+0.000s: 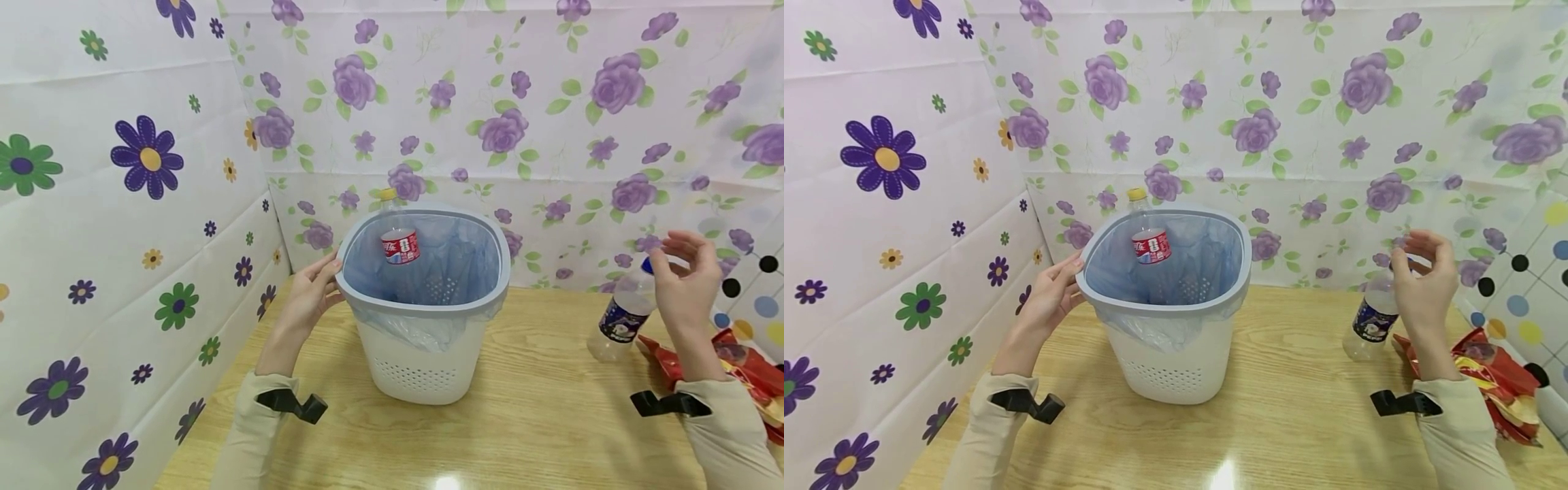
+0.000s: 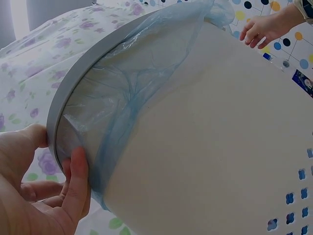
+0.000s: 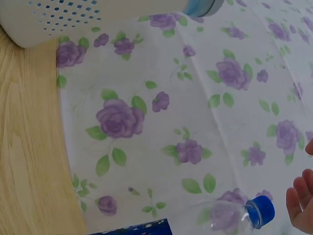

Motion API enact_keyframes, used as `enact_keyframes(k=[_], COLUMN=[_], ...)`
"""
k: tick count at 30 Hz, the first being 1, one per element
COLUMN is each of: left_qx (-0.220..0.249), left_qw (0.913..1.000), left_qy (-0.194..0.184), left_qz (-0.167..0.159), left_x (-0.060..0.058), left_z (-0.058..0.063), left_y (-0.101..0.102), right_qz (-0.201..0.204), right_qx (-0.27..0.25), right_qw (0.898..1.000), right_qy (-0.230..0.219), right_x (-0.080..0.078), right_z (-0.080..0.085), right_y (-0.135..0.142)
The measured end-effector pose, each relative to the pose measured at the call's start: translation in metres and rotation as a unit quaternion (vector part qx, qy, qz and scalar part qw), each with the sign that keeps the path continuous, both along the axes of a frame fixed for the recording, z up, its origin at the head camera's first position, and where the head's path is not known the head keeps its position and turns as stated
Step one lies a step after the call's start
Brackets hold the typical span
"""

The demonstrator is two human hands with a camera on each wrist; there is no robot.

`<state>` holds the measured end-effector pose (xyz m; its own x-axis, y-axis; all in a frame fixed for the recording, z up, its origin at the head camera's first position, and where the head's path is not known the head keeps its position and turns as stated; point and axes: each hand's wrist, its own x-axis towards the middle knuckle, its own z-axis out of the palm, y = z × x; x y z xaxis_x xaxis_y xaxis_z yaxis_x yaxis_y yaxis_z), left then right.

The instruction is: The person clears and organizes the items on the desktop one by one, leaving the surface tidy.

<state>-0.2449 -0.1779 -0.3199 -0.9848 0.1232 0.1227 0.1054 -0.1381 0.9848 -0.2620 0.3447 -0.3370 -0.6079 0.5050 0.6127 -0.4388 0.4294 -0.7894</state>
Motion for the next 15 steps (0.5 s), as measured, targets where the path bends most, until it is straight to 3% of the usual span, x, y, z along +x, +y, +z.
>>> enact_keyframes(k=[7, 11, 15], left_qx=[-0.001, -0.002, 0.000], left_qw=[1.0000, 1.0000, 1.0000], left_qy=[-0.003, -0.005, -0.003], left_qz=[0.000, 0.000, 0.000], left_x=[0.000, 0.000, 0.000], left_z=[0.000, 0.000, 0.000], left_y=[0.000, 0.000, 0.000], right_qz=[-0.061, -0.060, -0.043], right_qx=[-0.015, -0.011, 0.018], right_qw=[0.993, 0.985, 0.968], right_qy=[-0.095, -0.163, -0.248], right_x=[0.003, 0.002, 0.000], right_z=[-0.007, -0.010, -0.014], right_y=[0.005, 0.009, 0.014])
